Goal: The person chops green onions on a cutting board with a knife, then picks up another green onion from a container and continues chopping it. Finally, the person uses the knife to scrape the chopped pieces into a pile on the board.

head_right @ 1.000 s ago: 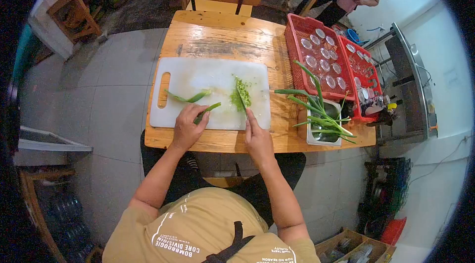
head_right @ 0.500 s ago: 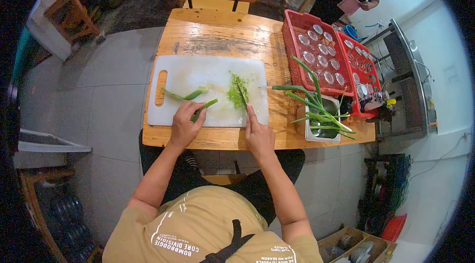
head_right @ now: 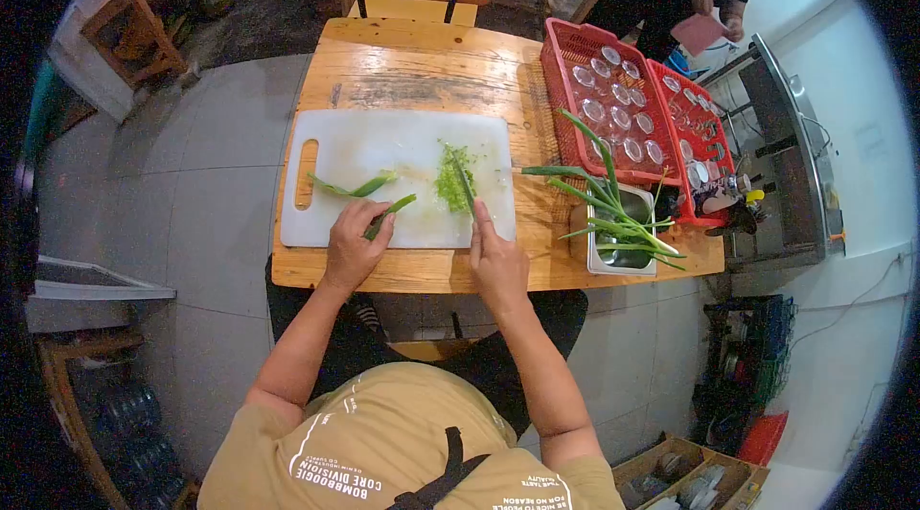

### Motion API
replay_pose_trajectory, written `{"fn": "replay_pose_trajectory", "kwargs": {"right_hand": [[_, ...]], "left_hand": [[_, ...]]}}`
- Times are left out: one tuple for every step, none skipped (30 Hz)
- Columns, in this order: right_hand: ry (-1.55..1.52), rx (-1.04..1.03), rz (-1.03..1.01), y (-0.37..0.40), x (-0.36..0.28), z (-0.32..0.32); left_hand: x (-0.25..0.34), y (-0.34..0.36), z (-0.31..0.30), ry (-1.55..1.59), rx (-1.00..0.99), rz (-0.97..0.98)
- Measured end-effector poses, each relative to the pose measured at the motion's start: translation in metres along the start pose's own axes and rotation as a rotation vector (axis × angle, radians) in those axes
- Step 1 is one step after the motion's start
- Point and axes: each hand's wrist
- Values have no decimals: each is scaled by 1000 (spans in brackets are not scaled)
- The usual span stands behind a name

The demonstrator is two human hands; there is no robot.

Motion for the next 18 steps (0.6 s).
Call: {"fn": "replay_pose_trajectory", "kwargs": {"right_hand": [[-25, 25, -22, 3, 1, 2], [-23, 25, -13, 6, 3, 2], [-13, 19, -6, 4, 3, 0], [-3, 10, -6, 1, 3, -1], [-3, 6, -7, 1, 3, 0], [-8, -1, 11, -2, 5, 0], [-12, -10, 32, -2, 6, 0], [-12, -10, 40, 2, 9, 1], [-19, 21, 16, 1, 12, 1], [-28, 52, -17, -3, 12, 2], [-28, 47, -19, -3, 12, 3], [-2, 40, -11, -4, 10, 4], [24, 31, 2, -1, 9, 4], [24, 32, 9, 1, 9, 0], [-6, 21, 20, -1, 7, -8], [-38, 4, 27, -3, 6, -11], [-39, -3, 29, -1, 7, -6], [-5, 9, 21, -4, 7, -1]], "left_hand": [[-1, 0, 1, 5, 0, -11], [-1, 1, 2, 13, -4, -20], [-1, -1, 3, 16, -4, -14], [-1, -2, 3, 1, 10, 6], [-1, 1, 2, -14, 17, 19], [-2, 1, 1, -15, 19, 17], [-3, 1, 0, -18, 2, 8], [-3, 2, 1, -18, -22, 2], [-3, 0, 2, -15, -22, 7], [-2, -1, 1, -31, -11, 31], [-2, 1, 0, -49, -7, 46], [-2, 1, -1, -50, -7, 42], [-1, 2, -1, -38, -9, 32], [-1, 1, 0, -24, -12, 28], [-1, -2, 1, -23, -9, 33], [-2, -2, 0, -27, -6, 28], [-1, 1, 0, -30, -13, 17], [-2, 2, 0, -30, -14, 16]]}}
Point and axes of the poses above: each hand's wrist, its own y-axis away from the middle knuckle, its own z-axis out of the palm, x = y × z, and after that the axes turned 10 degrees about y, right-handed
